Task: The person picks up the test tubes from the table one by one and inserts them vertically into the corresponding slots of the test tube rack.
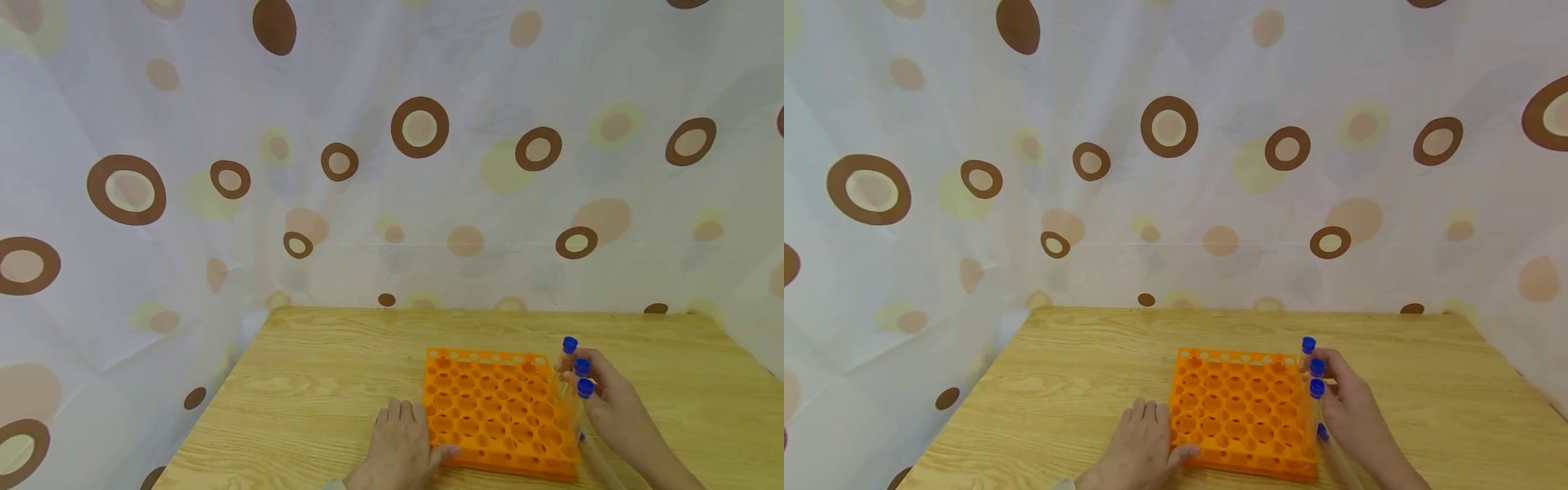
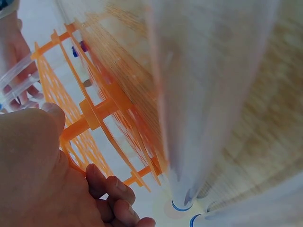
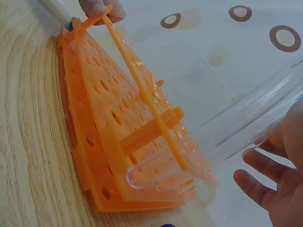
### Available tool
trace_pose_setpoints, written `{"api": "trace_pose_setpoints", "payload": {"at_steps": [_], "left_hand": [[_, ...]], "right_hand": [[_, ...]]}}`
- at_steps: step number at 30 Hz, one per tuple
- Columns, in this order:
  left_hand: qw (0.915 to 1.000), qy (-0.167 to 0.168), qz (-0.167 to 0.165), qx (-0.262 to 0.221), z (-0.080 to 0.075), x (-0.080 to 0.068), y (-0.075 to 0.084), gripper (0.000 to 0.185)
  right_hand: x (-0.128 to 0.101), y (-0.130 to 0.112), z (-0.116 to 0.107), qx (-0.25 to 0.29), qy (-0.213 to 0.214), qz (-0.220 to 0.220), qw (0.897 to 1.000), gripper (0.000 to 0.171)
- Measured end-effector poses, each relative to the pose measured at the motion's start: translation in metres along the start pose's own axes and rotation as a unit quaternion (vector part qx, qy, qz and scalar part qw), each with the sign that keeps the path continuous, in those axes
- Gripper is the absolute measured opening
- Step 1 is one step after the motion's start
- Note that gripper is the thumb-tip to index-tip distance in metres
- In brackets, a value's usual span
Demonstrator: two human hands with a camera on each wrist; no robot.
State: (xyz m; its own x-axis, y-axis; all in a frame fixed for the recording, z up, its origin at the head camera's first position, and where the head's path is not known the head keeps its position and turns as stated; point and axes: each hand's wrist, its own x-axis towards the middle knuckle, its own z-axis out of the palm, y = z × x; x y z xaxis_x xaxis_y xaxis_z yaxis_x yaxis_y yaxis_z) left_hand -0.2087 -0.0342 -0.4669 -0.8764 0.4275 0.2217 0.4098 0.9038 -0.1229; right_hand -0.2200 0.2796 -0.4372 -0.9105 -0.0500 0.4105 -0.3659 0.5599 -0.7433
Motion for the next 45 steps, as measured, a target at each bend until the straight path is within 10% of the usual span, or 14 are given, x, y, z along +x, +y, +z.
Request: {"api": "trace_pose_setpoints", "payload": {"at_steps": [45], "left_hand": [[0.9993, -0.034, 0.0, -0.015, -0.002, 0.002, -0.001, 0.074]], "right_hand": [[-0.025, 0.002, -0.03, -0.12, -0.036, 0.111, 0.986, 0.024]]}}
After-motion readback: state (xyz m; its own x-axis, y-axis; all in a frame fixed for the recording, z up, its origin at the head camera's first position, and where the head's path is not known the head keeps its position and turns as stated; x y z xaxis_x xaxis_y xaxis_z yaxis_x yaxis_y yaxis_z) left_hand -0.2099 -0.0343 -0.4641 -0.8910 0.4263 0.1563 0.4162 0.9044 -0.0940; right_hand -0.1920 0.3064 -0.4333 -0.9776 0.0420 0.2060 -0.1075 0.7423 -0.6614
